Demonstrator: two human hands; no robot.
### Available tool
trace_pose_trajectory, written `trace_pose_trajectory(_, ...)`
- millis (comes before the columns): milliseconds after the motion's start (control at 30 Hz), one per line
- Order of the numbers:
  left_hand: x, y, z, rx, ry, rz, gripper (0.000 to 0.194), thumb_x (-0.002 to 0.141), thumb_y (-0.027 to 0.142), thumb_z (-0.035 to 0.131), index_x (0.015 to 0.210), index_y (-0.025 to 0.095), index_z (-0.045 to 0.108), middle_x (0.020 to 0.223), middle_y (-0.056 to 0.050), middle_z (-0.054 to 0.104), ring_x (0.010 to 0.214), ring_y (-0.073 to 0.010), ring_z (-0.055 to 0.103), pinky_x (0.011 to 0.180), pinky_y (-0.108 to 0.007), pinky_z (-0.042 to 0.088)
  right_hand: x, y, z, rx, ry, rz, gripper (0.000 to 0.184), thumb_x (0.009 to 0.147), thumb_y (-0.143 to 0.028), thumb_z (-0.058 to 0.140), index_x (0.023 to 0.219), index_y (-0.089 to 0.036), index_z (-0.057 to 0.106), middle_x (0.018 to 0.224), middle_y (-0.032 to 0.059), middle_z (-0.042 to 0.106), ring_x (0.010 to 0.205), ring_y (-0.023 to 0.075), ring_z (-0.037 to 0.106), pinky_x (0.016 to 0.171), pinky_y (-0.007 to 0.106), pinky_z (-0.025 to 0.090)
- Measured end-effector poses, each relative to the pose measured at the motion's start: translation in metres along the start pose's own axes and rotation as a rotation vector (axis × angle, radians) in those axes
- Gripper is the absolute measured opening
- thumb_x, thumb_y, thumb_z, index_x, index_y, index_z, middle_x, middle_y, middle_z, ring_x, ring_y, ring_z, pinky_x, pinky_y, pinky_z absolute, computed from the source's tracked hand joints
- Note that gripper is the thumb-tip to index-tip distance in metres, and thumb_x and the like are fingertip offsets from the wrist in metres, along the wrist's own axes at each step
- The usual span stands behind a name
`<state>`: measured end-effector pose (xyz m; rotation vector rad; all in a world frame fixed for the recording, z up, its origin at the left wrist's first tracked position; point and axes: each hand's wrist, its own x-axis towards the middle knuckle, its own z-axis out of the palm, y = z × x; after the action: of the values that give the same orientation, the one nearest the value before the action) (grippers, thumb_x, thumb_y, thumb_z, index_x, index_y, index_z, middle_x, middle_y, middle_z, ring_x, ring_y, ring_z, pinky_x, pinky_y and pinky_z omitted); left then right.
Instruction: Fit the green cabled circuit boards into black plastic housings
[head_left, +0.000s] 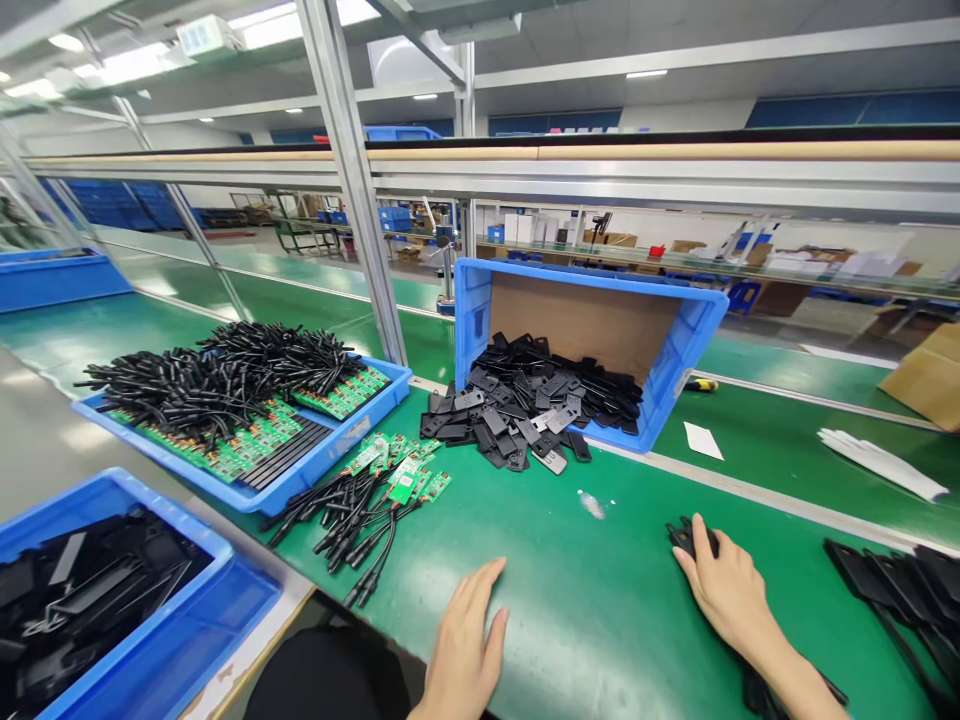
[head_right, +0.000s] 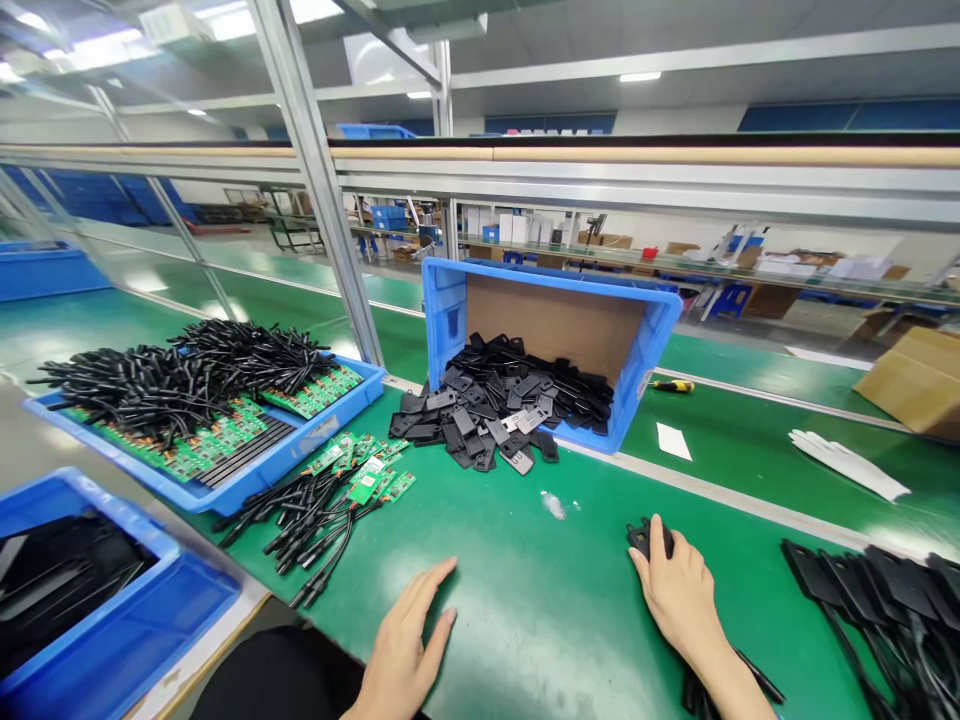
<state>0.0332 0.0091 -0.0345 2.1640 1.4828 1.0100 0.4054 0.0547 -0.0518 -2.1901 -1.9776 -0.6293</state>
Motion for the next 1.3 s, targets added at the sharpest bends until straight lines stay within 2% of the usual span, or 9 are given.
trace_pose_trajectory(167,0.001,0.003,0.0,0.048,-0.005,0.053,0.041,0.091,0.018,0.04,0.132,0.019,0.039,0.125,-0.009,0.056,0.116,-0.0214,0.052,0.097,-0.038,0.048,0.027,0.012,0.002,0.041,-0.017,0.089,0.059,0.091,-0.046,0.023,0.129,-0.006,0.045,0.112,0.0279,0.05,0.101,0.0424,0.049,0.078,0.057,0.041)
trace_pose_trajectory(233,0.002,0.004,0.0,0.055,-0.007,0.058,0.04,0.091,0.018,0.04,0.131,0.019,0.04,0.124,-0.01,0.057,0.115,-0.0219,0.053,0.096,-0.038,0.048,0.044,0.006,-0.007,0.161,-0.021,0.04,0.053,0.09,-0.043,0.027,0.123,-0.009,0.051,0.113,0.026,0.051,0.103,0.0423,0.047,0.081,0.06,0.039)
trace_pose_trajectory(333,0.003,0.004,0.0,0.057,0.0,0.059,0.04,0.091,0.018,0.04,0.13,0.019,0.041,0.123,-0.009,0.058,0.114,-0.022,0.053,0.095,-0.038,0.049,0.069,-0.015,-0.018,0.376,-0.108,-0.161,0.034,0.09,-0.033,0.034,0.101,-0.018,0.062,0.101,0.0157,0.058,0.095,0.0329,0.053,0.083,0.05,0.042)
trace_pose_trajectory(433,0.003,0.004,0.0,0.048,0.008,0.056,0.039,0.091,0.018,0.04,0.13,0.02,0.041,0.122,-0.009,0.058,0.113,-0.0218,0.054,0.094,-0.037,0.05,0.087,-0.037,-0.022,0.479,-0.179,-0.306,0.021,0.088,-0.027,0.042,0.087,-0.021,0.062,0.089,0.0084,0.059,0.085,0.0245,0.055,0.076,0.036,0.046)
trace_pose_trajectory(533,0.002,0.003,-0.001,0.039,0.005,0.05,0.039,0.091,0.018,0.04,0.13,0.019,0.042,0.121,-0.01,0.059,0.112,-0.0221,0.054,0.093,-0.036,0.05,0.097,-0.049,-0.021,0.532,-0.21,-0.367,0.012,0.086,-0.024,0.047,0.083,-0.02,0.059,0.083,0.0067,0.056,0.081,0.0234,0.055,0.073,0.034,0.045)
trace_pose_trajectory(833,0.003,0.005,-0.001,0.028,0.015,0.051,0.039,0.09,0.017,0.04,0.129,0.018,0.044,0.119,-0.01,0.06,0.111,-0.0226,0.055,0.091,-0.036,0.051,0.099,-0.052,-0.019,0.594,-0.203,-0.423,0.024,0.091,-0.024,0.036,0.075,-0.018,0.053,0.081,0.0097,0.053,0.077,0.0239,0.05,0.072,0.038,0.042)
trace_pose_trajectory(1000,0.004,0.007,-0.001,0.009,0.031,0.065,0.038,0.09,0.016,0.04,0.127,0.018,0.045,0.117,-0.011,0.061,0.109,-0.0234,0.057,0.09,-0.037,0.052,0.099,-0.066,-0.027,0.641,-0.201,-0.44,0.026,0.094,-0.026,0.032,0.076,-0.019,0.05,0.082,0.0074,0.055,0.08,0.0216,0.051,0.076,0.035,0.044)
trace_pose_trajectory(1133,0.004,0.006,0.0,-0.004,0.026,0.06,0.038,0.089,0.016,0.04,0.127,0.018,0.045,0.117,-0.011,0.06,0.109,-0.0238,0.056,0.09,-0.038,0.052,0.099,-0.081,-0.03,0.622,-0.196,-0.445,0.025,0.091,-0.025,0.036,0.073,-0.019,0.052,0.083,0.0077,0.055,0.081,0.0222,0.051,0.074,0.034,0.043)
trace_pose_trajectory(1300,0.002,0.01,-0.004,-0.066,0.007,0.029,0.041,0.087,0.013,0.041,0.127,0.019,0.045,0.118,-0.01,0.06,0.109,-0.0235,0.056,0.093,-0.039,0.05,0.098,-0.087,-0.04,0.576,-0.127,-0.434,0.024,0.086,-0.026,0.037,0.071,-0.02,0.056,0.083,0.0108,0.054,0.078,0.0281,0.05,0.068,0.041,0.04)
